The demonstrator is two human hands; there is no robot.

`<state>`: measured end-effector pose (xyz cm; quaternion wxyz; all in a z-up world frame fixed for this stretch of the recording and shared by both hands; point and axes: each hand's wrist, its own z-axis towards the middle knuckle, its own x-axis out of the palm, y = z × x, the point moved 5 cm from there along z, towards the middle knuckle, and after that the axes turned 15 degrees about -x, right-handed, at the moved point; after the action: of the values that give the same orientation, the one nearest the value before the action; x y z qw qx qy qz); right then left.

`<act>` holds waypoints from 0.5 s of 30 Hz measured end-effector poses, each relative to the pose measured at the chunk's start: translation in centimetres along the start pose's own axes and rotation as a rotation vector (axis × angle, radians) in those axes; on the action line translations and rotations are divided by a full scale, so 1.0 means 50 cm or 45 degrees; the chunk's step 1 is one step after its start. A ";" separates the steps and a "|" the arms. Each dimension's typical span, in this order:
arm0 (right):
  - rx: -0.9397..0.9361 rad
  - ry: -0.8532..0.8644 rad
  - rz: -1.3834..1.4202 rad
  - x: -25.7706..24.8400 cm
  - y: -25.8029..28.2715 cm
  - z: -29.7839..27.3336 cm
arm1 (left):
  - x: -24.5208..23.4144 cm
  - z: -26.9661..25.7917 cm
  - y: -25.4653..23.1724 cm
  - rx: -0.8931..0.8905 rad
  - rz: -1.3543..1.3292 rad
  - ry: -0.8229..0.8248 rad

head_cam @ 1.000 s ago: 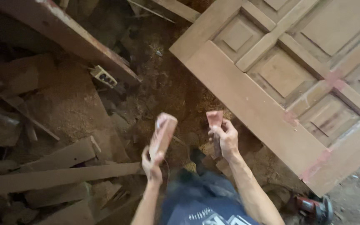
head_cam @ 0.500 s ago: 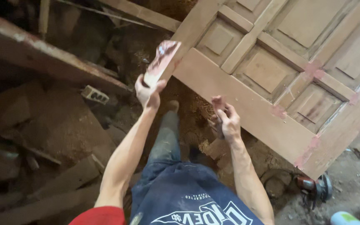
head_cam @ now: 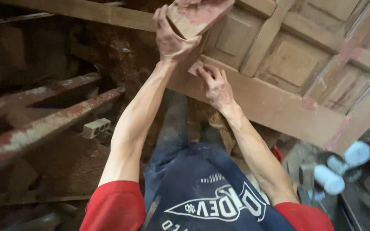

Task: The person applies pink wood filler to the grooves and joints of a wooden door using a putty knife. They repeatedly scoop filler from a wooden board and spread it into the recessed areas, working across multiple panels and edges of the door.

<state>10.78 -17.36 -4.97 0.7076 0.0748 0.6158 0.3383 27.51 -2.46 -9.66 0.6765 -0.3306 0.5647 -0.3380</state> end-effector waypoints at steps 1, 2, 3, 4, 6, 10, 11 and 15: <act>0.048 0.059 -0.062 0.018 0.003 0.004 | 0.009 -0.001 0.003 0.028 -0.054 0.047; 0.094 0.119 -0.124 0.033 0.010 0.004 | 0.014 -0.007 0.007 0.032 -0.053 0.081; 0.128 0.176 -0.189 0.048 0.015 0.011 | 0.019 -0.005 0.007 0.041 -0.055 0.104; 0.198 0.221 -0.221 0.059 0.021 0.013 | 0.021 -0.005 0.007 0.051 -0.058 0.128; 0.313 0.310 -0.288 0.077 0.031 0.023 | 0.016 0.001 0.011 0.081 -0.058 0.128; 0.607 0.438 -0.223 0.074 0.064 0.022 | 0.006 -0.003 0.024 0.072 0.009 0.148; 0.669 0.467 -0.172 0.066 0.061 0.024 | 0.008 -0.002 0.025 0.100 0.000 0.150; 0.721 0.306 0.034 0.026 0.048 0.069 | 0.017 0.004 0.035 0.138 0.009 0.116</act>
<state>13.06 -13.75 -3.98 0.5762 0.2363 0.7639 0.1689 27.97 -2.22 -11.53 0.6683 -0.2757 0.5769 -0.3803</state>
